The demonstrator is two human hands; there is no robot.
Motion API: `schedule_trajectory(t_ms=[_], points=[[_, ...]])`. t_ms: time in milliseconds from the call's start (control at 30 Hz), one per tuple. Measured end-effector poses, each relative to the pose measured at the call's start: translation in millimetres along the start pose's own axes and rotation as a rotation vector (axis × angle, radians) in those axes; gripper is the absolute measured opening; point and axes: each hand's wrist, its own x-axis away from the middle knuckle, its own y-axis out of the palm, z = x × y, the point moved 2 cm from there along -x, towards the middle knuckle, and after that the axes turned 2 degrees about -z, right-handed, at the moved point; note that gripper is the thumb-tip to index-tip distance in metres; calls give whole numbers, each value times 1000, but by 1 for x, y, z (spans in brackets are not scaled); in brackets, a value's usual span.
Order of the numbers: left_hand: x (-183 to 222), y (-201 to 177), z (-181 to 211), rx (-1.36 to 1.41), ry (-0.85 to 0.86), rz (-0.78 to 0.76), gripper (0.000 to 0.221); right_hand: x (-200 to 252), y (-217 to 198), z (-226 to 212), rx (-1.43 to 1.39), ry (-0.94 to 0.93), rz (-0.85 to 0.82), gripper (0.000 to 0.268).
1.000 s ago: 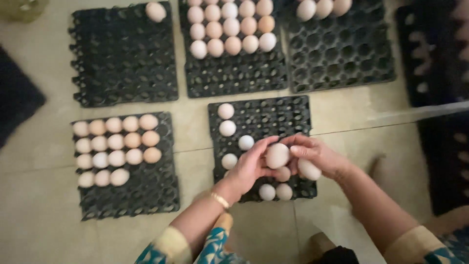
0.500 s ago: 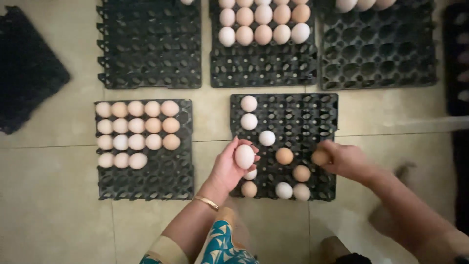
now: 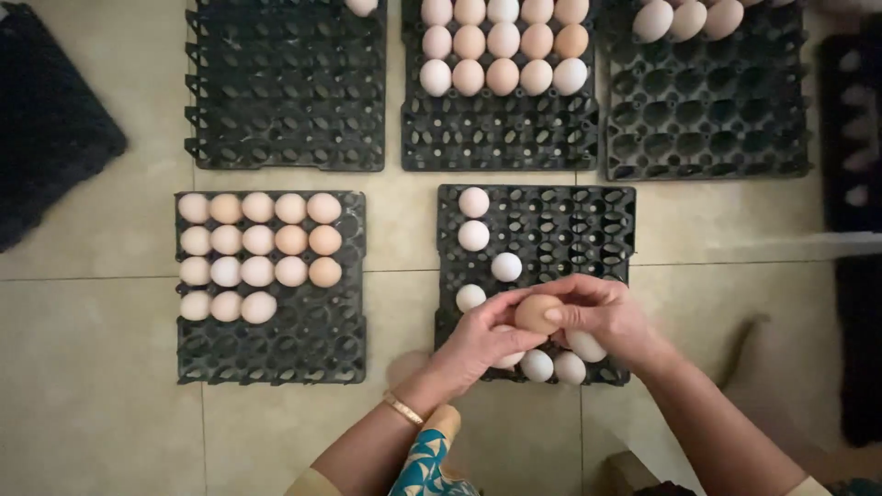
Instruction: The person is seen sorting and arranging eggs into black plastic egg trays on a tiled floor.
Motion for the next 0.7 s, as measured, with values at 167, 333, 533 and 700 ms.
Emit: schedule_trajectory(t_ms=[167,333,533,700], points=[[12,-15,5,45,-4,-23,70,-1,19,-13,-17,82,102,18],[17,-23,4,125,1,-15,68,-1,31,-19,-23,176,-25,31],[12,-36,-16,167,34,45,64,-7,52,-22,261,124,-145,64],[72,-58,14,385,109,-46,56,-15,76,-5,130,348,-72,62]])
